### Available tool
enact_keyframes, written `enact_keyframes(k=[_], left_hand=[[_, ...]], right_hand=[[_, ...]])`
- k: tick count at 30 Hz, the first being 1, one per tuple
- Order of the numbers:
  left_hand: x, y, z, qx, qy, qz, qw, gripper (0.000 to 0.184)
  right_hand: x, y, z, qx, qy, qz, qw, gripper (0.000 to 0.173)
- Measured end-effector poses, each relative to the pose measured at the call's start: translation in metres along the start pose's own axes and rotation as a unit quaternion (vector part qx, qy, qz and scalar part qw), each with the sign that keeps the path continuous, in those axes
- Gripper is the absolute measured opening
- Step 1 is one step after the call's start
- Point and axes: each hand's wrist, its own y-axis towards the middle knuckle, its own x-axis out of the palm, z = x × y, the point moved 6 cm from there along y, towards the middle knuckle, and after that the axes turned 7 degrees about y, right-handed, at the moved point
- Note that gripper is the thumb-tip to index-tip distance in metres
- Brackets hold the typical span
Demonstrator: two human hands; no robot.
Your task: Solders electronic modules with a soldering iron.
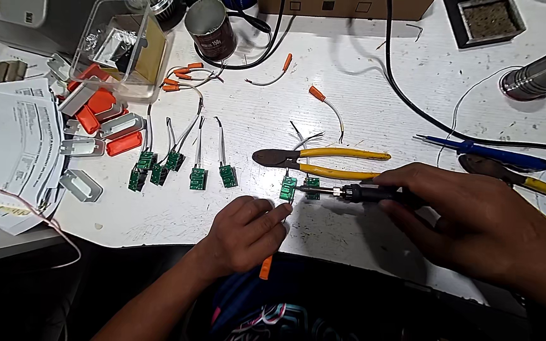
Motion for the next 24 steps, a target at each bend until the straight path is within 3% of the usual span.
enact_keyframes(k=[5, 24], left_hand=[[-0.0001, 0.0001, 0.0001, -0.001, 0.001, 0.001, 1.000, 0.006], [-0.0004, -0.0001, -0.0001, -0.001, 0.000, 0.004, 1.000, 0.006]], right_hand=[[0.0000, -0.0025, 0.0047, 0.022, 0.026, -0.005, 0.999, 0.019], [0.0092, -0.0049, -0.0010, -0.018, 0.010, -0.023, 1.000, 0.027]])
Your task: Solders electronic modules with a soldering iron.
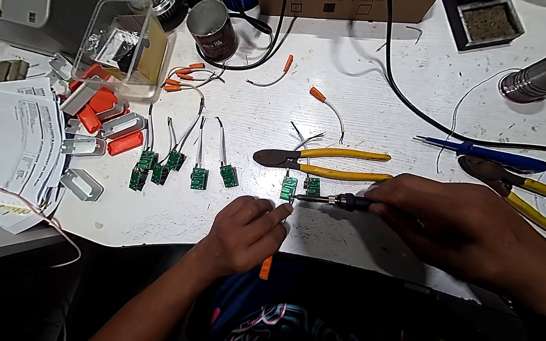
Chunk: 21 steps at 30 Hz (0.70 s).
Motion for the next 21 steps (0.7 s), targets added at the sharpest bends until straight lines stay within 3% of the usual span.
enact_keyframes(k=[21], left_hand=[[0.0005, 0.0000, -0.0005, 0.001, -0.001, -0.002, 1.000, 0.008]], right_hand=[[0.0020, 0.0004, 0.0002, -0.005, -0.001, -0.003, 1.000, 0.027]])
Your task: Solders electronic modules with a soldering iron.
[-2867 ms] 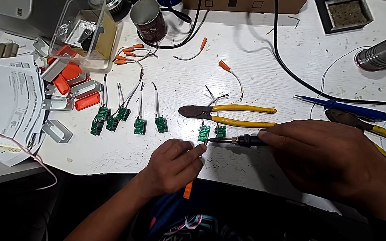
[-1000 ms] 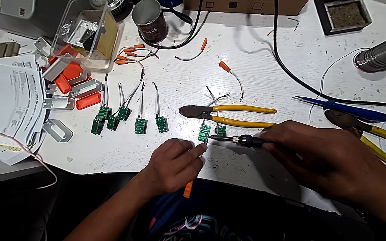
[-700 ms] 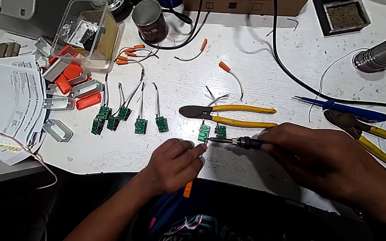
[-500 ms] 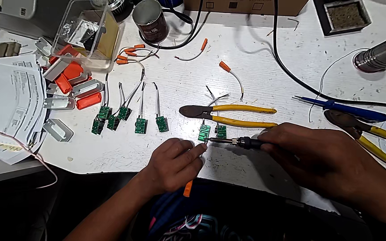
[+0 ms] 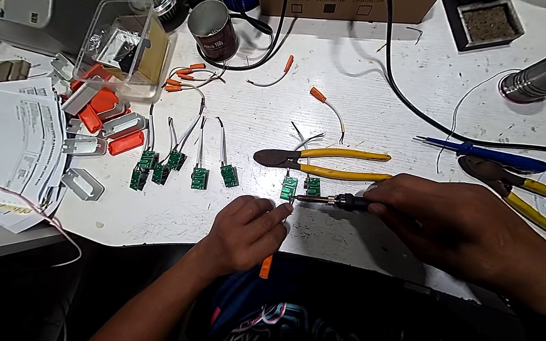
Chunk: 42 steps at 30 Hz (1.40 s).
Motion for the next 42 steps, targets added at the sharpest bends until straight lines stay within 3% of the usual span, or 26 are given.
enact_keyframes(k=[42], left_hand=[[0.0001, 0.0001, -0.0002, -0.002, -0.004, -0.003, 1.000, 0.009]], right_hand=[[-0.0027, 0.0003, -0.0048, -0.006, -0.010, 0.008, 1.000, 0.027]])
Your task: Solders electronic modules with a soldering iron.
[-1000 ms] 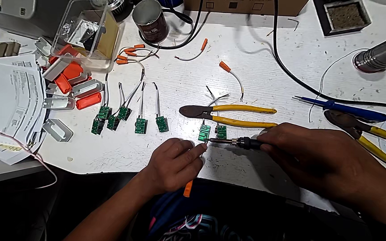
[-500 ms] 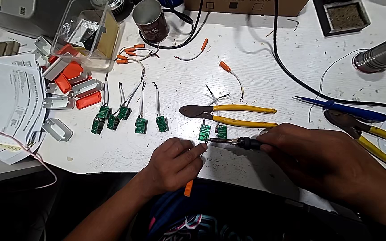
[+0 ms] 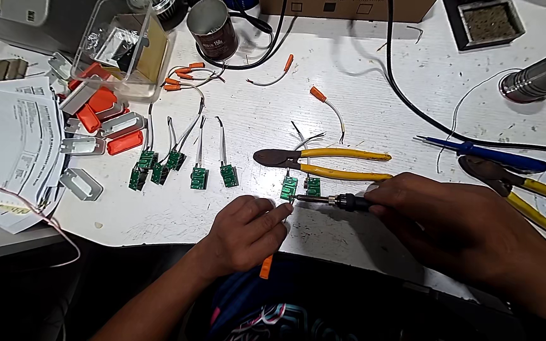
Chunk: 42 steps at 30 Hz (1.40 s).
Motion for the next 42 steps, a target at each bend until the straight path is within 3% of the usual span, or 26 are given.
enact_keyframes(k=[9, 25, 29, 36, 42], left_hand=[[-0.001, 0.001, 0.000, -0.001, -0.002, 0.002, 1.000, 0.008], [0.000, 0.001, 0.000, 0.003, 0.000, 0.003, 1.000, 0.009], [0.000, 0.001, 0.000, 0.004, 0.001, 0.003, 1.000, 0.009], [-0.001, 0.001, 0.001, 0.006, -0.001, 0.007, 1.000, 0.008], [-0.001, 0.001, 0.000, 0.006, -0.003, 0.009, 1.000, 0.007]], right_hand=[[-0.008, -0.005, -0.002, -0.020, -0.018, 0.055, 0.998, 0.022], [-0.006, -0.012, -0.003, -0.027, -0.059, 0.077, 0.995, 0.018], [-0.007, -0.013, 0.000, -0.014, -0.052, 0.083, 0.995, 0.021], [-0.024, -0.016, 0.007, 0.027, 0.007, 0.165, 0.986, 0.026], [-0.023, -0.016, 0.011, 0.042, 0.008, 0.165, 0.985, 0.027]])
